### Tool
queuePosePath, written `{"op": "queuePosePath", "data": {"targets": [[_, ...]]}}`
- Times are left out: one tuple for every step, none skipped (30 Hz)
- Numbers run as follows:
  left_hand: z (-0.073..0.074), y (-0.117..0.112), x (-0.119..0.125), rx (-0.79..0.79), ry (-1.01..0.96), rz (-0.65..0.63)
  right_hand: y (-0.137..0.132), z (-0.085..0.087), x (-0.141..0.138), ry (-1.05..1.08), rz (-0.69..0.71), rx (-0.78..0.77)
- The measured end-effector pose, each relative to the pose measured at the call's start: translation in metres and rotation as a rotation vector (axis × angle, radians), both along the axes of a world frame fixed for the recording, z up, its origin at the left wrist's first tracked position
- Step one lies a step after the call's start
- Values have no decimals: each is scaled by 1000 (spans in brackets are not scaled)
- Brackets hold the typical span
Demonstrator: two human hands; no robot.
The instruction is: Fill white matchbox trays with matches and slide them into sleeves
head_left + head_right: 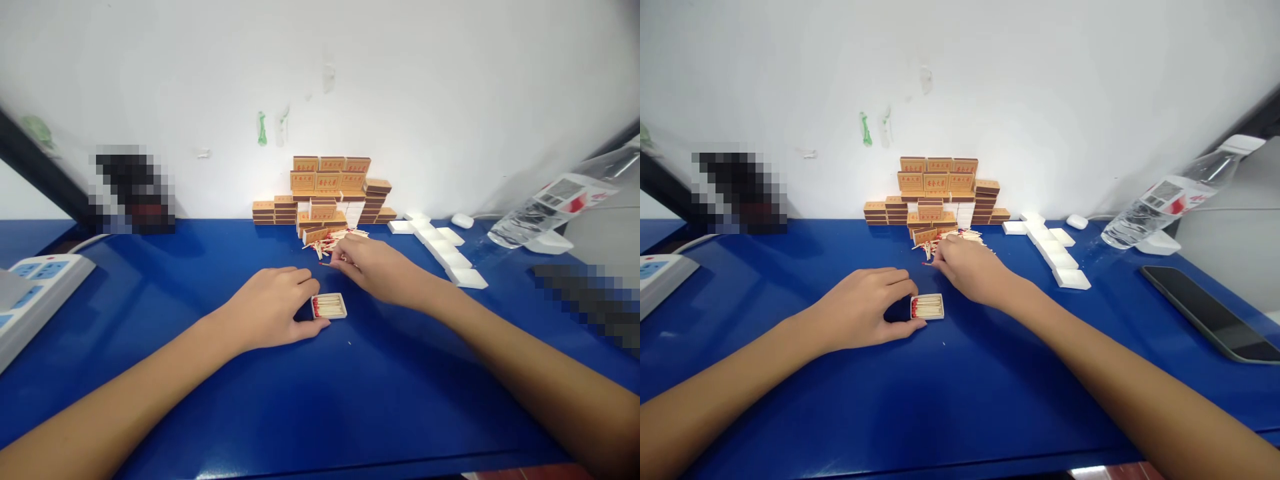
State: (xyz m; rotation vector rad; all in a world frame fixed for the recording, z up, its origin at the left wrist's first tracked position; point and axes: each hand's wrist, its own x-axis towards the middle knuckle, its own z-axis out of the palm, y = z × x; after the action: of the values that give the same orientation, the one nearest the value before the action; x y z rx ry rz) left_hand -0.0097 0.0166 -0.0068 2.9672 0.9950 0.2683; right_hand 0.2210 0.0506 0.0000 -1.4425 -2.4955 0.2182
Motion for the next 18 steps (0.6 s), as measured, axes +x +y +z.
{"op": "queuePosePath", "data": {"targets": [[0,0,0,0,-1,1,-6,5,3,14,7,-8],[0,0,0,-2,-2,3,-13,9,6,30,20,-17],[0,0,0,-5,-2,6,-20,13,8,49,45,-34],[0,0,0,-8,-2,10,-27,15,9,63,75,-57],[1,0,0,-11,-3,12,-34,17,9,66,101,-80],[1,0,0,-12,-4,12,-40,17,8,58,122,-101],[1,-1,0,-12,-5,10,-44,16,7,40,137,-117],[2,-1,0,-11,-5,6,-47,15,5,22,151,-129],[2,-1,0,-9,-4,3,-49,13,5,17,163,-135],[2,-1,0,-9,-4,3,-48,11,6,27,168,-133],[2,-1,1,-12,-3,6,-46,10,9,51,156,-113],[2,-1,1,-15,-3,10,-42,9,12,80,126,-73],[2,-1,1,-18,-3,15,-38,8,17,102,83,-24],[2,-1,1,-21,-3,17,-33,7,22,108,28,32],[2,0,1,-24,-3,18,-28,5,28,92,-15,68],[2,0,1,-27,-2,17,-24,4,32,69,-49,75],[2,0,1,-30,-2,16,-21,2,35,48,-72,69],[2,0,1,-32,-2,15,-19,0,36,32,-82,52]]}}
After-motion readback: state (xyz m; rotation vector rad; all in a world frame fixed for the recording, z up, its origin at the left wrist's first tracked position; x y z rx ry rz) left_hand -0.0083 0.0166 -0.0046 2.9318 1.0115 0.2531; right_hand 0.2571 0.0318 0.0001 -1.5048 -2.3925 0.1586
